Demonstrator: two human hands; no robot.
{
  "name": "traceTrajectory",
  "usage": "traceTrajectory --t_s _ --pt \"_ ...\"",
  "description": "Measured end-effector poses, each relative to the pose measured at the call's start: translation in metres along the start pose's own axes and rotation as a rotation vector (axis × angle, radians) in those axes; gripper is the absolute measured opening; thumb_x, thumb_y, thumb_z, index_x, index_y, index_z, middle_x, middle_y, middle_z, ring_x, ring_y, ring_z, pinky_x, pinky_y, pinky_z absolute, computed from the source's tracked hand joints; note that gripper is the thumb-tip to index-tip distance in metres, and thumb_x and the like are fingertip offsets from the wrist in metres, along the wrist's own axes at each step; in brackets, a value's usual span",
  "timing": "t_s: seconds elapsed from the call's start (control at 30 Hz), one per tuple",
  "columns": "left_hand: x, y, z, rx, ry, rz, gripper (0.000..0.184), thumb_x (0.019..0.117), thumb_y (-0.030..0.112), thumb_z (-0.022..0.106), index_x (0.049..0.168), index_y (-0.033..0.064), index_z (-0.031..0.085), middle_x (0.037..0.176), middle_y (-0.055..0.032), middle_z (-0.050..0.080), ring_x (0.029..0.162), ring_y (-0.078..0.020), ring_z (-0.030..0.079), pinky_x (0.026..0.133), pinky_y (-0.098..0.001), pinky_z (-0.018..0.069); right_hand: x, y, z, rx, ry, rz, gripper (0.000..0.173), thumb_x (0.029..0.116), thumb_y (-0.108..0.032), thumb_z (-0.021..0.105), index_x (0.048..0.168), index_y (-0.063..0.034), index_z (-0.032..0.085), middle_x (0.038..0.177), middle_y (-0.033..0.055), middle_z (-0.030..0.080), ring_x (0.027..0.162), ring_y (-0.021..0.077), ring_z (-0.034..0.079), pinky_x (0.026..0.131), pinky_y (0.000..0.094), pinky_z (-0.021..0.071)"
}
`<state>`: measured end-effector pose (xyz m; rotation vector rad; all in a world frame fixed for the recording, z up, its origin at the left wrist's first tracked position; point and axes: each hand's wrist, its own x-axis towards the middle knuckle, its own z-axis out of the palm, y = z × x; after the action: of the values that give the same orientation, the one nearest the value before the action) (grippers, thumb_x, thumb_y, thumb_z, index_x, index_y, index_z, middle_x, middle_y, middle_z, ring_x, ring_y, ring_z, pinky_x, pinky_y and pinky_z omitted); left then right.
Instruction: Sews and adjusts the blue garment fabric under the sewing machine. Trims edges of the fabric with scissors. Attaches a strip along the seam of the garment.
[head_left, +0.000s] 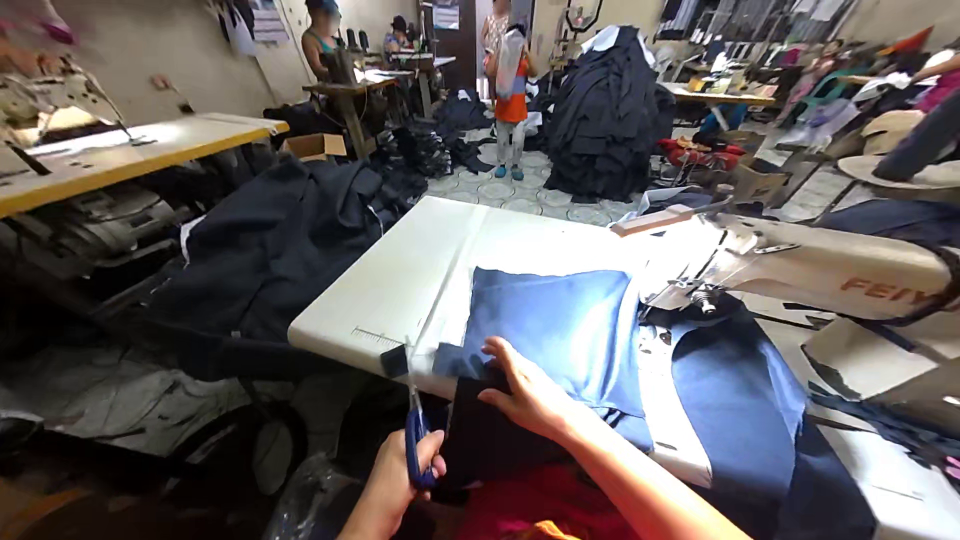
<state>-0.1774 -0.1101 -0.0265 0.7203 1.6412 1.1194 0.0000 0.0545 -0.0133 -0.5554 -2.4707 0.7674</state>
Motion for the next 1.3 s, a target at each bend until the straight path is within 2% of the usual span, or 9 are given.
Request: traceTrajectory --t_s 0.07,0.13,0.2,0.37,0.6,0.87,1.03,1.17,1.3 --pt "-0.007 -0.003 0.005 0.055 0.014 0.079 0.017 0.1021 0.016 0.054 0.094 0.0038 0.061 0.065 -0.0002 0.068 0.051 -0.0074 0.062 0.049 -0.0225 0.0516 0.001 0.007 -0.021 -0.211 -0.201 -0.023 0.051 0.1005 -0.034 0.063 0.139 -0.0006 0.058 0.145 0.0182 0.059 0.138 0.0338 0.053 0.118 0.051 0.036" --pt "-0.015 0.0 0.012 0.187 -0.074 0.13 0.019 0.0998 0.019 0.055 0.094 0.0035 0.063 0.067 0.0011 0.068 0.054 -0.0068 0.062 0.053 -0.0241 0.0522 0.001 0.022 -0.03 -0.292 -0.366 0.003 0.054 0.1033 -0.045 0.056 0.149 -0.0169 0.055 0.16 0.0115 0.045 0.152 0.0377 0.034 0.122 0.0662 0.0181" --pt "-0.018 0.003 0.019 0.277 -0.223 0.175 0.021 0.0983 0.023 0.057 0.092 0.0045 0.065 0.067 0.0025 0.067 0.056 -0.006 0.062 0.055 -0.0247 0.0521 -0.002 0.037 -0.029 -0.271 -0.396 -0.016 0.058 0.1047 -0.052 0.048 0.155 -0.0244 0.048 0.166 0.0074 0.036 0.156 0.0369 0.023 0.121 0.0699 0.0115" --pt "0.013 -0.003 0.013 0.255 -0.435 0.093 0.022 0.096 0.026 0.054 0.087 0.0088 0.063 0.065 0.0033 0.068 0.054 -0.0058 0.062 0.051 -0.0233 0.0499 -0.007 0.038 -0.022 -0.266 -0.33 -0.017 0.057 0.1061 -0.053 0.043 0.155 -0.0244 0.048 0.166 0.006 0.037 0.156 0.0344 0.024 0.123 0.0674 0.0104" --pt "0.016 -0.007 -0.023 0.13 0.103 -0.011 0.021 0.1056 0.016 0.052 0.094 0.0013 0.062 0.066 -0.0014 0.066 0.053 -0.0089 0.061 0.05 -0.0251 0.0522 -0.006 0.038 -0.019 -0.283 -0.357 -0.002 0.053 0.1068 -0.053 0.04 0.156 -0.0343 0.045 0.167 0.006 0.034 0.157 0.0354 0.02 0.122 0.0706 0.0068" --pt "-0.01 0.0 -0.02 0.587 -0.447 0.051 0.038 0.0994 0.04 0.055 0.1 0.0038 0.067 0.078 -0.0017 0.068 0.067 -0.0112 0.063 0.066 -0.0334 0.0528 0.003 0.029 -0.018 -0.309 -0.355 0.02 0.051 0.1062 -0.053 0.039 0.155 -0.037 0.047 0.167 0.0037 0.035 0.157 0.0384 0.019 0.113 0.0822 0.0047" --pt "-0.002 0.007 -0.023 0.559 -0.02 -0.186 0.039 0.1073 0.035 0.053 0.118 -0.0012 0.062 0.091 -0.0104 0.067 0.076 -0.0187 0.065 0.073 -0.0395 0.056 0.002 0.033 -0.016 -0.339 -0.325 0.003 0.049 0.1057 -0.054 0.041 0.151 -0.0392 0.051 0.164 0.001 0.04 0.156 0.0354 0.023 0.112 0.0828 0.008" --pt "-0.038 0.02 -0.033 0.908 -0.149 -0.187 0.046 0.1073 0.04 0.051 0.113 -0.0035 0.064 0.101 -0.0204 0.067 0.098 -0.035 0.066 0.091 -0.0574 0.0491 -0.001 0.037 -0.014 -0.345 -0.246 -0.073 0.05 0.1045 -0.053 0.042 0.149 -0.0361 0.055 0.161 0.0043 0.045 0.153 0.0389 0.029 0.109 0.0847 0.0122" --pt "-0.062 0.03 -0.023 1.095 -0.272 -0.24 0.048 0.1065 0.042 0.051 0.111 -0.0043 0.062 0.101 -0.0232 0.064 0.1 -0.0393 0.063 0.089 -0.0589 0.0475 -0.002 0.037 -0.014 -0.375 -0.245 -0.084 0.051 0.1048 -0.055 0.038 0.151 -0.0374 0.052 0.162 0.0049 0.042 0.154 0.0394 0.028 0.109 0.0846 0.0115"
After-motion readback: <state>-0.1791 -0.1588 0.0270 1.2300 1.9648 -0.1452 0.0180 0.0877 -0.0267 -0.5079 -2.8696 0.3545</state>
